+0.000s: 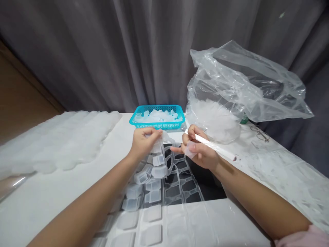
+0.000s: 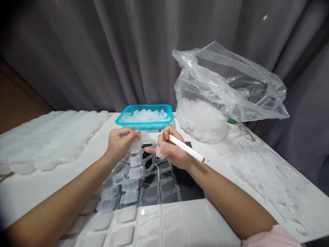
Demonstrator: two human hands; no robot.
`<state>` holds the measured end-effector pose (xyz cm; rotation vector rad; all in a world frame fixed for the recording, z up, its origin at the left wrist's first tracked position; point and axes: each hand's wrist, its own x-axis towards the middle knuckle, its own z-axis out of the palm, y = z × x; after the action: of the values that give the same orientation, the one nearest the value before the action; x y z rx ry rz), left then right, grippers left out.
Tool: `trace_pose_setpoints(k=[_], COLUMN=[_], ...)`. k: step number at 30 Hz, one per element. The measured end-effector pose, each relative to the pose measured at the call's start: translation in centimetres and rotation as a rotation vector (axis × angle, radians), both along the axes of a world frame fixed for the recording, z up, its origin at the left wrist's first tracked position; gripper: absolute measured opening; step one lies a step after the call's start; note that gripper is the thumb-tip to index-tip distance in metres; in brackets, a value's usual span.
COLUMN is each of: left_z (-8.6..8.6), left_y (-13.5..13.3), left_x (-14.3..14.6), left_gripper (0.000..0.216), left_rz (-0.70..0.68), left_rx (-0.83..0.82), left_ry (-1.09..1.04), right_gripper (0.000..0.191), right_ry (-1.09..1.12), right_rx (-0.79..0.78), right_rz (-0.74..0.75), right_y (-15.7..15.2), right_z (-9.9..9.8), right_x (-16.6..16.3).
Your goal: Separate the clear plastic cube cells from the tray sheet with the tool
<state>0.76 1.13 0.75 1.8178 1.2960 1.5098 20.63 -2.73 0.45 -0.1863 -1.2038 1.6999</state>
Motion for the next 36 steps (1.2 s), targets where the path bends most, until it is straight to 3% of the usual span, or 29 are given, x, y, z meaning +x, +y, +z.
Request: trace_pose_setpoints(k=[4,15,28,36], left_z=[-0.2,-0.5,-1.2,-1.4], left_y=[-0.7,-1.1,-0.6,-0.6], left_x=[0.6,1.0,0.8,0.9], left_gripper=[0.036,0.037,0.038,0.040], left_rz=[-0.099,-0.136,-0.149,-0.149], left_rx=[0.013,0.009,-0.069,-0.083], left_ry=[0.139,0.295,0.383,0.431], right_gripper=[0.042,0.043,0.042,0.041], right_ry=[0.053,0.015,-0.076,-0.066], right_rx=[0.035,0.193,0.204,0.190], right_rz=[0.057,0.004,-0.112,-0.095], right_y=[-1.1,-1.9,-1.4,-1.7], right_z=[1.1,1.5,0.9,1.2], right_x=[-0.2,0.0,-0.2,-0.1])
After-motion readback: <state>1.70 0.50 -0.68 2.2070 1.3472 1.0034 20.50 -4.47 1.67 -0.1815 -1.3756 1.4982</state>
